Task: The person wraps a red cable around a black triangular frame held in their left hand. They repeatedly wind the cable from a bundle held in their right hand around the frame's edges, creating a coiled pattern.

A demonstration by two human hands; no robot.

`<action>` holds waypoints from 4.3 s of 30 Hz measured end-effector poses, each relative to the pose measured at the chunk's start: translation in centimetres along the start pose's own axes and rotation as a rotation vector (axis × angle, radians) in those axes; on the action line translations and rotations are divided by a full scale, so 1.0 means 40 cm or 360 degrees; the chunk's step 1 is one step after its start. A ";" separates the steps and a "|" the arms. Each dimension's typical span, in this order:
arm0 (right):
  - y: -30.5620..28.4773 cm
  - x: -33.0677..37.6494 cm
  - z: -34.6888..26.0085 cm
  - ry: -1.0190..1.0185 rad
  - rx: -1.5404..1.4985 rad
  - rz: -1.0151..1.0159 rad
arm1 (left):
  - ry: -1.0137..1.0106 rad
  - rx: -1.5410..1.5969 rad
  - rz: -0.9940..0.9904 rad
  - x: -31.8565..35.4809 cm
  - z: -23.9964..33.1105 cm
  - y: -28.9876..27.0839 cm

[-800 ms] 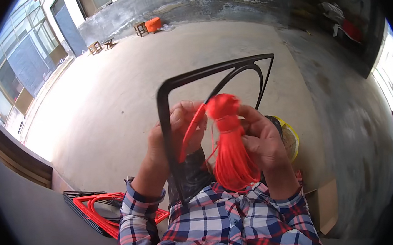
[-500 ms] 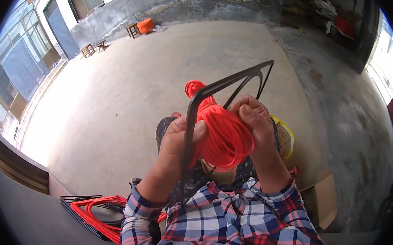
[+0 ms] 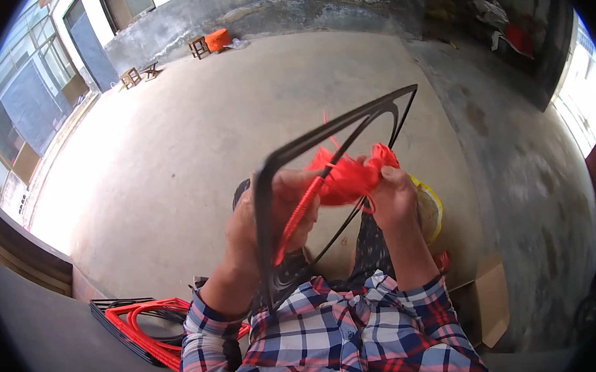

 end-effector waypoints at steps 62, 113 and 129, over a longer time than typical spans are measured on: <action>0.170 0.084 -0.113 -0.0112 -0.0230 -0.0737 | -0.0060 -0.0052 -0.0089 -0.045 0.008 -0.041; -0.025 0.017 -0.028 -0.0042 -0.0904 0.0165 | -0.0171 0.0184 -0.0189 -0.024 -0.041 0.015; 0.188 0.059 -0.107 -0.0137 -0.0482 -0.0782 | -0.0078 -0.0079 0.0065 -0.031 0.014 -0.057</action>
Point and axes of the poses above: each hand's wrist, its own x-axis away from the middle knuckle, its own y-axis out of the palm, z = x × y, the point moved 5 cm from there along -x, towards the middle knuckle, and after that the axes turned 5 degrees about y, right-handed, at the moved point
